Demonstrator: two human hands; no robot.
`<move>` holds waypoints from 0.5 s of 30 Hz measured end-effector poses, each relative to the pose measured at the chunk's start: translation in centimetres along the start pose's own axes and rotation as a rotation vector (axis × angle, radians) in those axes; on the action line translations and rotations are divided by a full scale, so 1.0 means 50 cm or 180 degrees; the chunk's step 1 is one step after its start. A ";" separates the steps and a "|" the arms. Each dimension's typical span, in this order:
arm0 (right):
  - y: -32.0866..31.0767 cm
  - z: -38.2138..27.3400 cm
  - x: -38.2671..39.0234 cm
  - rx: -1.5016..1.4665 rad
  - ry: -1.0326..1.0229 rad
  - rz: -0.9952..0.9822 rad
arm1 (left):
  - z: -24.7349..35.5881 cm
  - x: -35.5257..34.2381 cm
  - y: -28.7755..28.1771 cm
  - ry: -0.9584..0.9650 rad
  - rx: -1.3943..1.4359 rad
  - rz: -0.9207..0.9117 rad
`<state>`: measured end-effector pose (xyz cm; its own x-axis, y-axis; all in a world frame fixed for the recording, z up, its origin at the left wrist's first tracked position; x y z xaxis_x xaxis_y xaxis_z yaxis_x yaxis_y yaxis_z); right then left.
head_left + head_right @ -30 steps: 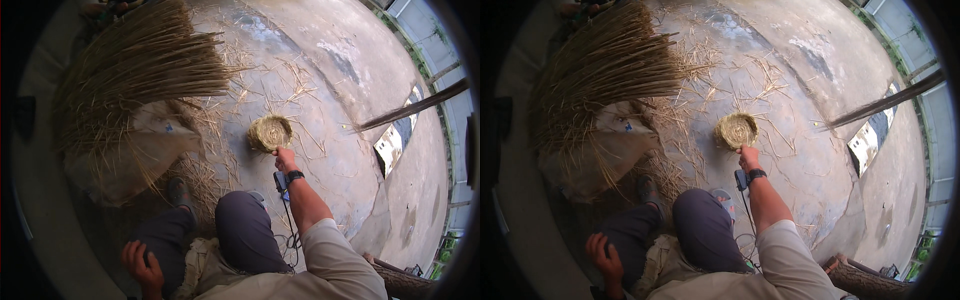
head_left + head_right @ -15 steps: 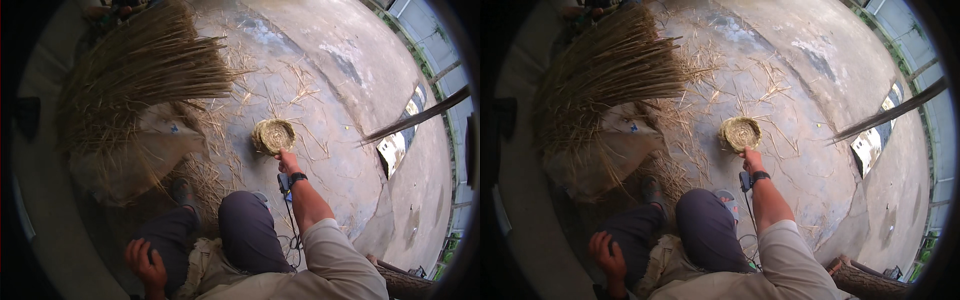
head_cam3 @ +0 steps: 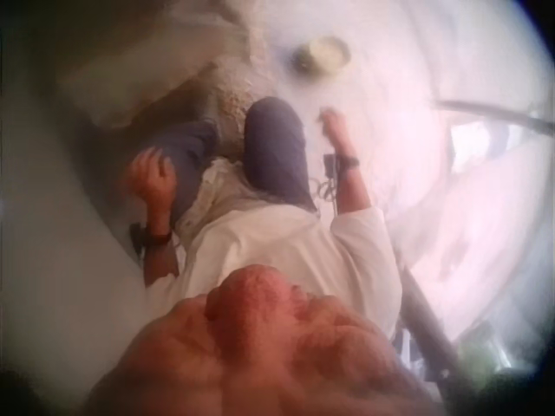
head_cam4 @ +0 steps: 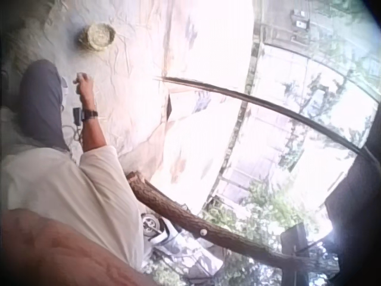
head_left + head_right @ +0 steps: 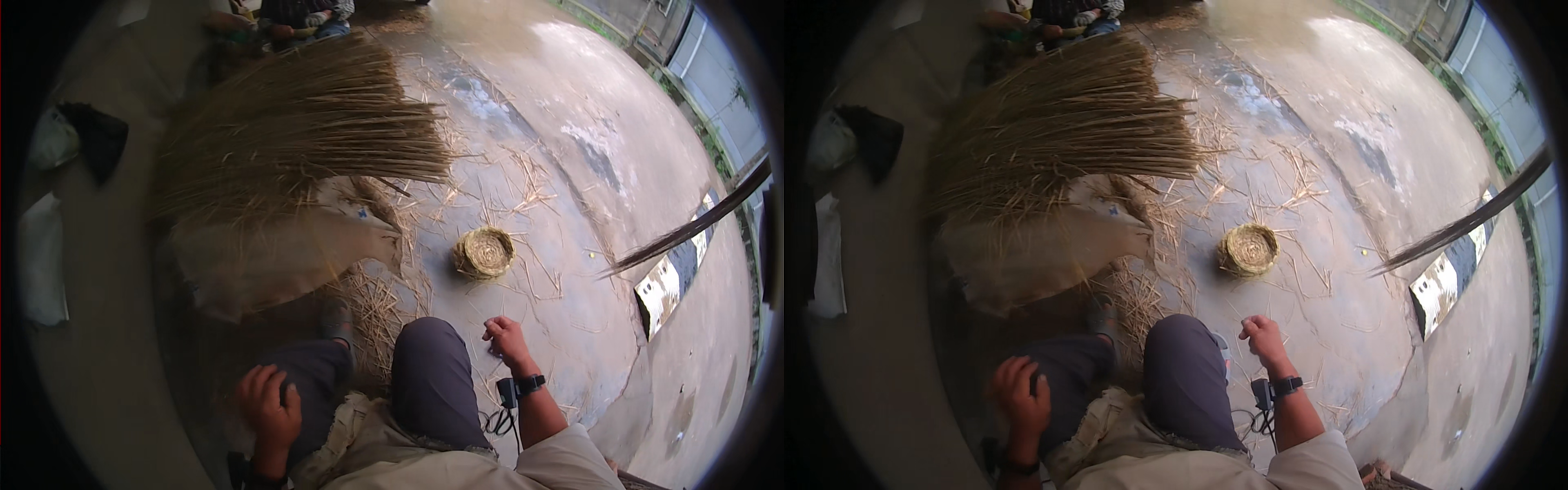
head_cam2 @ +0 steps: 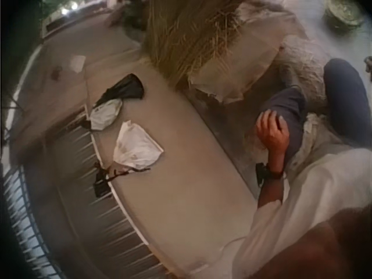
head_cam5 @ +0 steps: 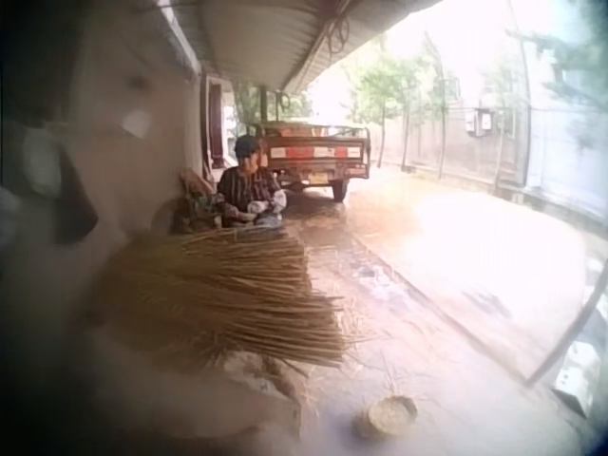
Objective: Weaving a small basket using dried straw material.
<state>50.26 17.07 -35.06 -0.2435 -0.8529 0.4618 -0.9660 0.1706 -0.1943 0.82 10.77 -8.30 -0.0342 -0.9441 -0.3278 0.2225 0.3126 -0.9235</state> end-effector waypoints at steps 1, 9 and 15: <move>0.009 -0.063 0.008 0.0248 -0.0379 -0.0034 | 0.001 0.002 -0.003 -0.0016 -0.0022 -0.0017; 0.125 -0.643 0.120 0.1835 -0.3080 -0.0246 | 0.007 0.000 -0.028 0.0100 0.0003 0.0191; 0.353 -0.848 0.093 0.3242 -0.3470 -0.0196 | -0.018 0.015 -0.027 0.0036 0.0229 0.0328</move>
<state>28.39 37.01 0.35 0.4212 -0.8639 -0.2762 -0.3866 0.1046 -0.9163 -0.39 9.72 -7.47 -0.0184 -0.9060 -0.4230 0.2948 0.3993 -0.8681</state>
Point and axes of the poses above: each hand's wrist, its own x-axis away from the middle knuckle, its own y-axis out of the palm, z = x × y, the point moved 6 cm from there along -x, towards the middle knuckle, and after that the axes turned 3 degrees about z, right-handed, at the moved point
